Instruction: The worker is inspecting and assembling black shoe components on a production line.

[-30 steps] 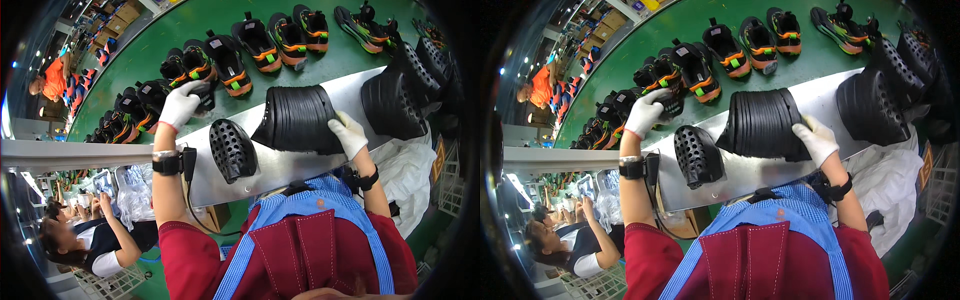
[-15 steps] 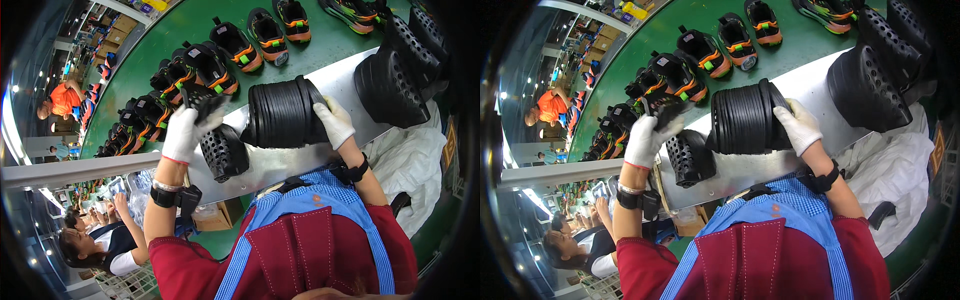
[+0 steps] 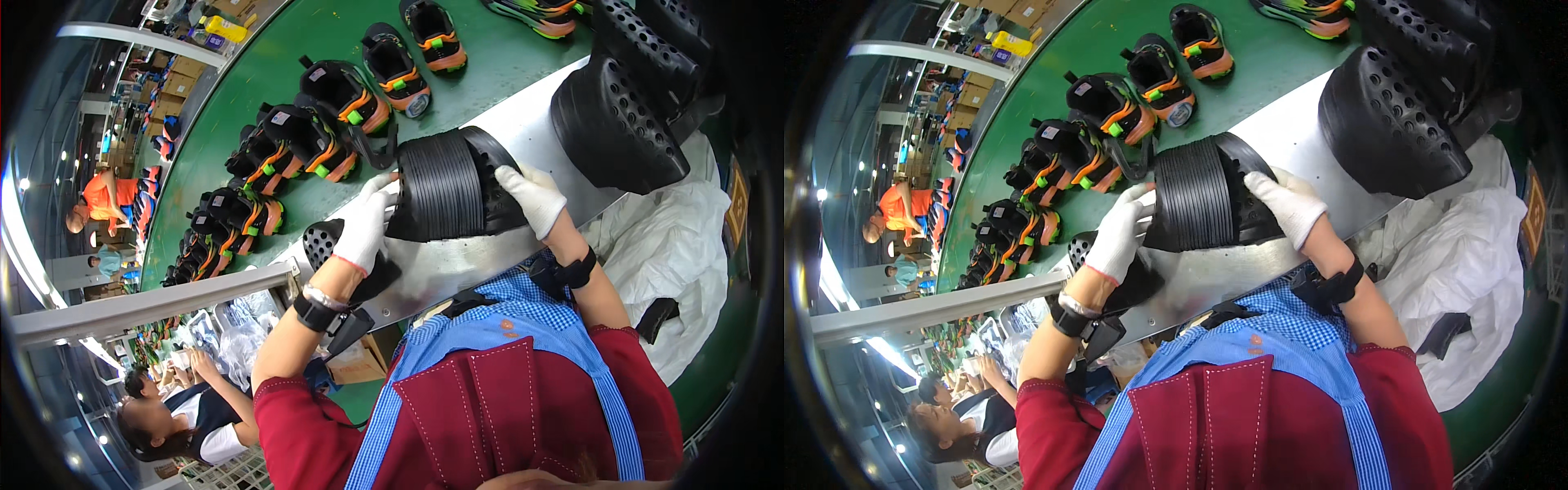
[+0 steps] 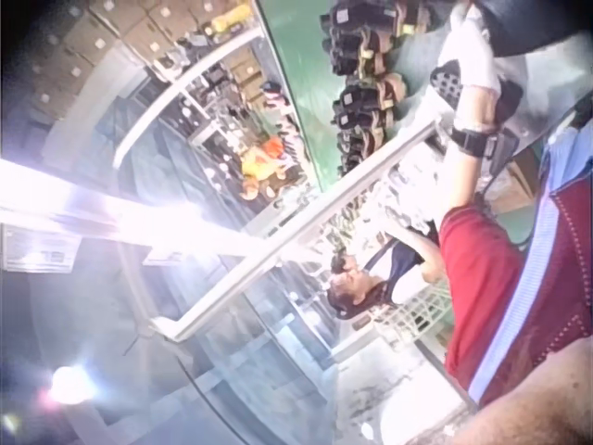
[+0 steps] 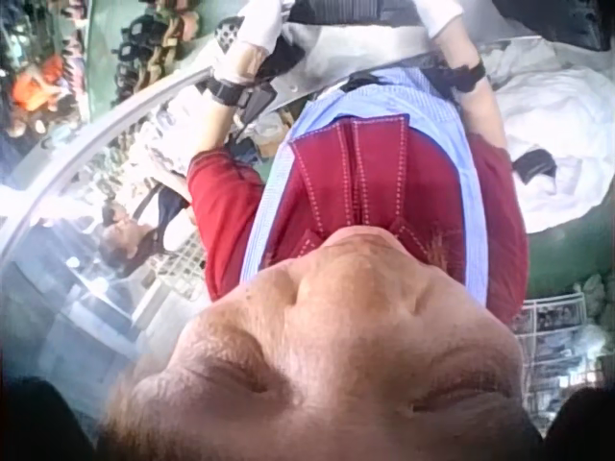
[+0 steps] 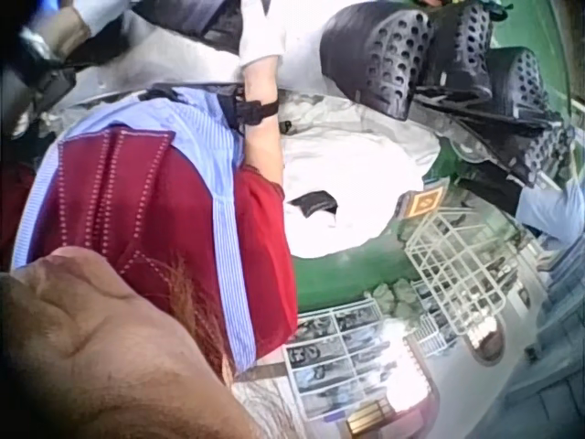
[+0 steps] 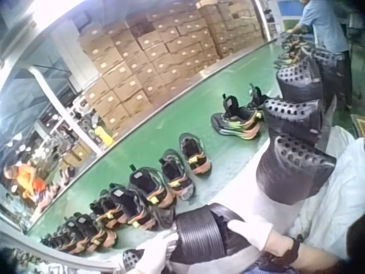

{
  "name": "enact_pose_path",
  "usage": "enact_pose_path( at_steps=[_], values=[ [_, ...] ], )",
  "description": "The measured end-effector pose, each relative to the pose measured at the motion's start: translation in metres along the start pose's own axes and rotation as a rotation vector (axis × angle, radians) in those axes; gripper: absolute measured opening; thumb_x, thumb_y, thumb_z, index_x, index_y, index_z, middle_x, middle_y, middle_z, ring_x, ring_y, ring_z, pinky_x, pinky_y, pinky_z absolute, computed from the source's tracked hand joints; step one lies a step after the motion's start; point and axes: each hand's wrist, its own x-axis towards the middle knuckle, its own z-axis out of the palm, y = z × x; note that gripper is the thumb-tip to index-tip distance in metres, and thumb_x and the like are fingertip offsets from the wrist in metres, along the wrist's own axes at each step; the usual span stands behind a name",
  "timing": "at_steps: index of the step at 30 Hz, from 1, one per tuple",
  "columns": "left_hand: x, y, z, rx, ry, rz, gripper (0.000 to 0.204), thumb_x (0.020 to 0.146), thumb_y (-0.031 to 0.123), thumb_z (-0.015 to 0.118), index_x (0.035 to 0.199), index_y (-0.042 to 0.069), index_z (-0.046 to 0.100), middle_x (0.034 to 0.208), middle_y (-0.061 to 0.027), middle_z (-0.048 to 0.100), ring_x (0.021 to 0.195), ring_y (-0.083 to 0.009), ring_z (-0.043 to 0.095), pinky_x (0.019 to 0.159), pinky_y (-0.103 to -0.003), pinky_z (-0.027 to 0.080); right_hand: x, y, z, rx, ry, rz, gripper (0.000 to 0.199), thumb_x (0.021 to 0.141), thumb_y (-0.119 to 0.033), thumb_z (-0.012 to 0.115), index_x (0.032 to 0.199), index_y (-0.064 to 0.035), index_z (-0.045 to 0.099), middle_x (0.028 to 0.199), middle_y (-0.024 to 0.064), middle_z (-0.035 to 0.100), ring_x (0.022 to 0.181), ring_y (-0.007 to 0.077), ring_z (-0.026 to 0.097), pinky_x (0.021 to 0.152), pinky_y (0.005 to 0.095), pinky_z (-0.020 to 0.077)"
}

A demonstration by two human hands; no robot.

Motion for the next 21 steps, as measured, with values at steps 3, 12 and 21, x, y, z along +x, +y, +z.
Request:
enact_pose_path(
  at_steps=[3,12,21],
  values=[
    [-0.017,0.001,0.014,0.390,0.129,0.314,0.052,0.090,0.022,0.062,0.136,0.004,0.048,0.111,-0.0106,0.063,0.100,-0.0124,0.057,0.088,-0.029,0.047,0.003,0.008,-0.008,0.149,-0.012,-0.031,0.043,0.099,-0.031,0.055,0.125,0.0019,0.059,0.109,0.0021,0.065,0.097,0.0109,0.059,0.088,0.0261,0.0467],
    [-0.077,0.032,0.072,0.847,0.061,0.686,0.057,0.075,0.007,0.069,0.130,0.008,0.057,0.118,-0.0147,0.049,0.105,-0.0243,0.054,0.089,-0.033,0.047,0.016,0.026,-0.018,-0.356,0.296,-0.350,0.039,0.098,-0.032,0.052,0.119,0.0000,0.057,0.114,0.0198,0.062,0.107,0.0316,0.059,0.095,0.0362,0.0440],
    [-0.017,0.080,0.039,1.467,-0.175,0.648,0.055,0.076,0.009,0.068,0.129,0.010,0.054,0.130,-0.0128,0.054,0.118,-0.0333,0.053,0.099,-0.040,0.046,0.027,0.038,-0.069,-0.209,0.333,-0.457,0.031,0.099,-0.016,0.043,0.117,0.0009,0.062,0.112,0.0126,0.065,0.104,0.0192,0.061,0.095,0.0294,0.0440]
  ],
)
